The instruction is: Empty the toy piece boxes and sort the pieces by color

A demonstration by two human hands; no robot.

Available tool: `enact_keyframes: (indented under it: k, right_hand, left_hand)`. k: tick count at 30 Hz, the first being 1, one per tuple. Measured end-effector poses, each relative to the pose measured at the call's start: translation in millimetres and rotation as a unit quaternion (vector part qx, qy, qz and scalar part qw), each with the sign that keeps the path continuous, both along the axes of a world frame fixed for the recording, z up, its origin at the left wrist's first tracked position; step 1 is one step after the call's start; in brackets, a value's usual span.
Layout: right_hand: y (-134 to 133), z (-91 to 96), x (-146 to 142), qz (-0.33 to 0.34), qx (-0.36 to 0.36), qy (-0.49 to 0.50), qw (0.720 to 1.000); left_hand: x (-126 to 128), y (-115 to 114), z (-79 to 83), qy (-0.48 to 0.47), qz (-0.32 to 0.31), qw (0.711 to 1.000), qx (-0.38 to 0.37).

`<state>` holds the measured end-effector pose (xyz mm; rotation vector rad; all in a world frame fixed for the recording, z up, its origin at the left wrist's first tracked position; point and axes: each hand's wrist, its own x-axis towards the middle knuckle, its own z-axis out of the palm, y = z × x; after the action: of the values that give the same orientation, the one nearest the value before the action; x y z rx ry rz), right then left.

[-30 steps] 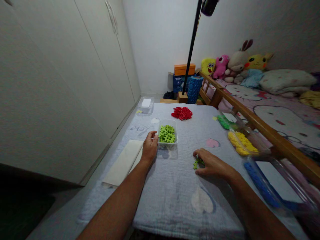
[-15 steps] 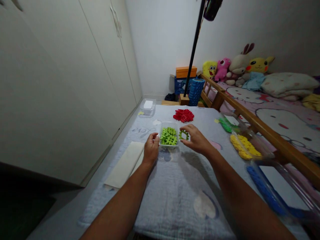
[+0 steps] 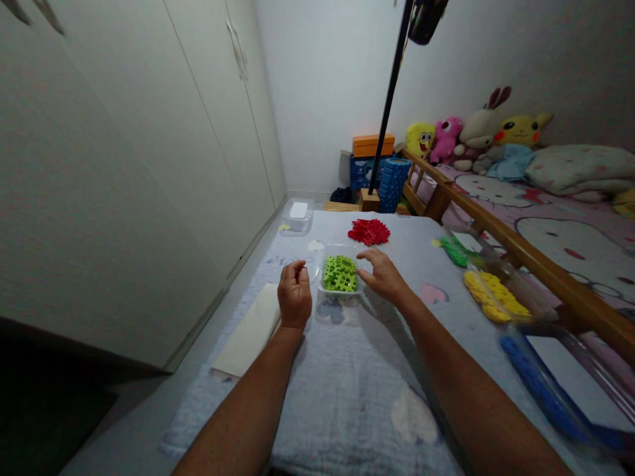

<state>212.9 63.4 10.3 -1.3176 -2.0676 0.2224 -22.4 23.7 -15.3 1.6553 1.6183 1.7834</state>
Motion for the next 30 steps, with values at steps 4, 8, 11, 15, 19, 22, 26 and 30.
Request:
enact_keyframes:
  k: [4,8,11,15,19,22,26,30]
  right_hand:
    - [-21,-14.6,6,-0.013,0.019,0.076,0.997]
    - [-31,-26.7,3,-0.064,0.007,0.166,0.984]
    - [-31,-34.6,2,-0.094,-0.012,0.197,0.976]
    - [-29,-43.9,5,-0.113,-0.033,0.202,0.972]
    - [-28,-47.5,4,-0.109,-0.035,0.191,0.975]
    - [-29,-47.7,2,-0.105,-0.037,0.186,0.976]
    - [-28,-47.4,2,-0.107,-0.044,0.181,0.977]
    - [-30,-44.5,1,-0.107,-0.048,0.194,0.974]
  left_hand:
    - [-7,0,8.4,0.108,0.052,0.993,0.001]
    - [-10,2,8.2,0.224,0.106,0.965,-0.085]
    - [-8,1,4.0,0.299,0.092,0.938,-0.147]
    - [-7,0,-3.0,0.354,0.058,0.915,-0.182]
    - [-7,4,-9.6,0.374,0.036,0.909,-0.181]
    - [-6,8,-12.3,0.387,0.038,0.904,-0.18]
    - [-3,12,-10.2,0.397,0.035,0.897,-0.19]
    - [-2,16,-8.0,0.404,0.028,0.891,-0.206]
